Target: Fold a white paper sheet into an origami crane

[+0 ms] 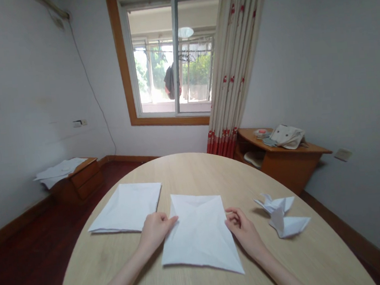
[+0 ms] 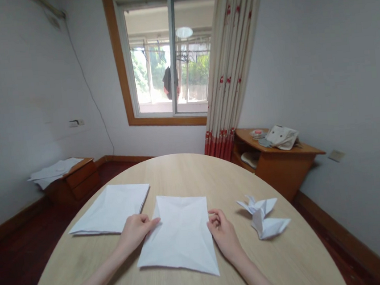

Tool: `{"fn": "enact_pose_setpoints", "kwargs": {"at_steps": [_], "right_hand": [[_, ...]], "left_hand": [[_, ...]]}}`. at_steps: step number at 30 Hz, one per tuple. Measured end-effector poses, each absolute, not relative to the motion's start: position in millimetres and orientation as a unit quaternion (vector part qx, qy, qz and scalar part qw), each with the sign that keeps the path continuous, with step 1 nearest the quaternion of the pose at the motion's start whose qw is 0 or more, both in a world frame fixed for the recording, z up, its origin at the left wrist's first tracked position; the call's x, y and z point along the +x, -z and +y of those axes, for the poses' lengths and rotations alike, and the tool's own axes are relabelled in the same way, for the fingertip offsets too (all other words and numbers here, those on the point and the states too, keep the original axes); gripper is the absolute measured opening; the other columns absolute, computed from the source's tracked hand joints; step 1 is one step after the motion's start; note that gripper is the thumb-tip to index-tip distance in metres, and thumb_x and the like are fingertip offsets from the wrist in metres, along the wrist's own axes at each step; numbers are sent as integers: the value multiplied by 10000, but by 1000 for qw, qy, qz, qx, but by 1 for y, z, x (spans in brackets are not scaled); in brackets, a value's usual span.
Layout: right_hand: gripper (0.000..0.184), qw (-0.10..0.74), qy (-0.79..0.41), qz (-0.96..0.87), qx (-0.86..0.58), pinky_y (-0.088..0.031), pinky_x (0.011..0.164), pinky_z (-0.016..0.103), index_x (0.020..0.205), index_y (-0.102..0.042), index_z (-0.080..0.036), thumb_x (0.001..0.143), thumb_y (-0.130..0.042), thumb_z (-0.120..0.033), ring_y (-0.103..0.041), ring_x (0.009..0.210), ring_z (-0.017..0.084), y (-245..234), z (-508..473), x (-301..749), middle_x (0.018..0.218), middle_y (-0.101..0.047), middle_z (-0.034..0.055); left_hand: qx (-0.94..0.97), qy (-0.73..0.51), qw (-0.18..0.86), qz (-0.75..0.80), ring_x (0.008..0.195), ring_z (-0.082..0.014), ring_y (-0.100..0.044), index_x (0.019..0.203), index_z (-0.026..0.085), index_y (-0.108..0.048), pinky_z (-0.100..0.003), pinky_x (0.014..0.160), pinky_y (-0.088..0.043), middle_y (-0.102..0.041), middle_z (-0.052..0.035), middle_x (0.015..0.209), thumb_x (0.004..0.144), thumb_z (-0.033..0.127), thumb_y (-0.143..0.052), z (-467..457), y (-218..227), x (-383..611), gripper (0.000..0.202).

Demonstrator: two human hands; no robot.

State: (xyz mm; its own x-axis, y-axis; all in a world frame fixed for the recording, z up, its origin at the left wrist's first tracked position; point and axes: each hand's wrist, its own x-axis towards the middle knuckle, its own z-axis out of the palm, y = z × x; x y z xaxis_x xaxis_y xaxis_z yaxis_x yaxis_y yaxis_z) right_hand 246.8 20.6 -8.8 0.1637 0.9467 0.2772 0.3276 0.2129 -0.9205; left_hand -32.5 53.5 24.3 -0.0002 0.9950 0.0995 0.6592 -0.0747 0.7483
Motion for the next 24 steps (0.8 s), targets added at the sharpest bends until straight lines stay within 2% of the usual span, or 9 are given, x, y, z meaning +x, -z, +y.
{"fn": "enact_pose_setpoints", "kwargs": {"at_steps": [5, 7, 10, 13, 17, 20, 24], "right_hand": [[361, 524, -300, -575, -553, -449, 637, 312, 964, -553, -192, 685, -609, -413, -549, 641, 184, 10, 22, 247, 708, -603, 3], [365, 525, -298, -575, -553, -447, 631, 312, 972, -551, -190, 685, -606, -408, -547, 636, 183, 10, 22, 247, 712, -604, 3], [378, 522, -294, -576, -556, -442, 627, 312, 980, -547, -195, 673, -609, -406, -550, 636, 185, 10, 22, 247, 709, -603, -1], [378, 515, -291, -580, -560, -442, 638, 314, 986, -541, -199, 674, -604, -404, -557, 647, 189, 10, 22, 247, 707, -605, -6], [378, 510, -285, -585, -562, -448, 668, 325, 1000, -536, -196, 679, -594, -389, -564, 657, 193, 10, 22, 248, 712, -615, -5], [396, 520, -270, -585, -561, -455, 679, 325, 1016, -542, -192, 654, -596, -344, -563, 656, 188, 12, 23, 248, 738, -634, 0], [446, 536, -251, -584, -555, -458, 672, 310, 1071, -544, -183, 639, -587, -286, -562, 655, 176, 14, 25, 249, 777, -645, 7]], "left_hand": [[657, -374, 247, 606, 599, -162, -556, 686, 205, -488, -244, 585, -364, -587, 30, 662, 645, 254, -628, 54, -22, -31, 153], [660, -412, 265, 570, 622, -160, -575, 842, 201, -513, -256, 622, -413, -607, 25, 751, 632, 181, -615, 55, -18, -30, 235], [676, -445, 262, 526, 725, -182, -596, 1070, 183, -521, -295, 705, -463, -613, 14, 802, 609, 114, -611, 59, -9, -30, 476], [696, -442, 235, 514, 825, -202, -587, 1184, 183, -509, -342, 813, -458, -623, -7, 874, 592, 88, -626, 62, -2, -33, 611], [733, -412, 187, 508, 894, -227, -570, 1224, 186, -502, -374, 863, -440, -620, -31, 920, 608, 73, -626, 64, 3, -37, 638], [745, -398, 172, 507, 853, -226, -567, 1217, 170, -500, -370, 836, -451, -600, -25, 873, 621, 74, -600, 65, 4, -37, 612], [757, -389, 168, 498, 822, -242, -549, 1050, 156, -575, -378, 799, -456, -576, -34, 806, 634, 87, -554, 62, 1, -34, 421]]}}
